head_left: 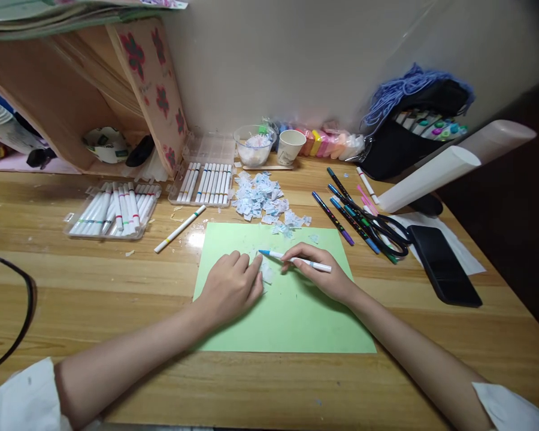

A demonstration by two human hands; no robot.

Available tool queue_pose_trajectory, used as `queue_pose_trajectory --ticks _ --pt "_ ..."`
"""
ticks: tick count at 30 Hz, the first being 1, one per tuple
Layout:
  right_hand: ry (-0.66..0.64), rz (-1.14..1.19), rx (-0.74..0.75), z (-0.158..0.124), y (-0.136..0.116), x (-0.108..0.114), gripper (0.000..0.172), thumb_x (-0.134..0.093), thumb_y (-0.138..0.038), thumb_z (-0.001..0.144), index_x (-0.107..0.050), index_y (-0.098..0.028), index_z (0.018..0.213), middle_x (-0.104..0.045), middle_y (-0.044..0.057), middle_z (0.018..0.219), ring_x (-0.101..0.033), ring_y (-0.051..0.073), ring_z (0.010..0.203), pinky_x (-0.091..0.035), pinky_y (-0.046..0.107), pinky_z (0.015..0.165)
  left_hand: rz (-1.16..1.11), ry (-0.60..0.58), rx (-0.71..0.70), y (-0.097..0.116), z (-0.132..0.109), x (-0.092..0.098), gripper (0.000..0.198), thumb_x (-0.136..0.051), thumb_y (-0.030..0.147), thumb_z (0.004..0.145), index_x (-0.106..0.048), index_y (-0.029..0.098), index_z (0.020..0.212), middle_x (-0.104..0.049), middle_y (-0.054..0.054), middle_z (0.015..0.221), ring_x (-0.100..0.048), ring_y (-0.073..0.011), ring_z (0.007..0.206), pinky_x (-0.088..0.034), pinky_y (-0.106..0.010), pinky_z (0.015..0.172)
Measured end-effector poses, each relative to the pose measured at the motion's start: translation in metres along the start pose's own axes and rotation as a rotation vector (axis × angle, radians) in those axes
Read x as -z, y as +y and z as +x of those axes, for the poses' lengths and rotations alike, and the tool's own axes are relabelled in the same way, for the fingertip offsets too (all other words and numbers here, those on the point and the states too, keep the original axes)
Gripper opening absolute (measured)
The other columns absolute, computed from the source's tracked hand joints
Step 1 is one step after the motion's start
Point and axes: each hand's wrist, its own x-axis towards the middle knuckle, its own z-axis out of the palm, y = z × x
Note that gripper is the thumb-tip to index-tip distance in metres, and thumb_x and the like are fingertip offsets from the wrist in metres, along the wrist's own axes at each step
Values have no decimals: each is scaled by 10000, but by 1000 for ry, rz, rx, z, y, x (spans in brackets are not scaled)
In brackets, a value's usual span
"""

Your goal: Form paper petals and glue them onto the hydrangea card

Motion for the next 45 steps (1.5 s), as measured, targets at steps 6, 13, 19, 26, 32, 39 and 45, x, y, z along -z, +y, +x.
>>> queue_pose_trajectory --ticks 6,13,19,26,32,39,45 --pt "54 -54 -5 0 -1 -1 199 -481 -322 906 -614 -193 979 -671 43 854 -618 177 852 -441 300 793 2 -15 -31 0 1 -1 291 -465 231 865 -629 93 1062 -586 -61 690 -499 -199 660 -341 -325 565" --pt "39 -61 -2 -1 -2 -1 201 -481 -321 906 -616 -188 973 -676 48 850 -621 179 846 -440 304 791 10 -17 -35 1 2 0 284 -461 233 869 -615 92 1062 -586 -63 692 -510 -200 666 -351 -328 560" --pt "53 -54 6 -2 0 1 207 -483 -333 902 -616 -181 949 -678 56 824 -622 189 820 -449 320 777 28 -25 -36 1 1 0 285 -461 242 870 -614 99 1064 -587 -57 683 -514 -199 666 -347 -328 563" --pt "60 -57 14 -2 0 2 206 -481 -328 904 -618 -178 936 -677 53 810 -624 185 807 -446 315 770 29 -14 -38 1 2 0 280 -467 233 866 -620 93 1055 -585 -54 675 -512 -198 659 -342 -328 557" --pt "88 -53 13 -4 2 3 221 -495 -356 897 -624 -180 930 -674 49 806 -632 185 806 -458 311 766 17 -7 -40 1 1 0 274 -466 233 868 -624 95 1043 -580 -52 671 -505 -196 654 -340 -329 553" --pt "26 -11 28 -5 2 3 209 -491 -344 901 -621 -181 913 -667 46 777 -637 184 774 -466 327 761 7 -23 -42 0 2 1 277 -454 230 876 -610 92 1058 -573 -57 672 -510 -199 666 -347 -325 558" --pt "79 3 17 -4 3 3 232 -502 -374 889 -621 -176 913 -669 54 779 -640 189 758 -469 323 732 -8 -31 -41 0 1 0 277 -442 234 884 -609 94 1054 -569 -58 673 -507 -202 665 -350 -330 555"
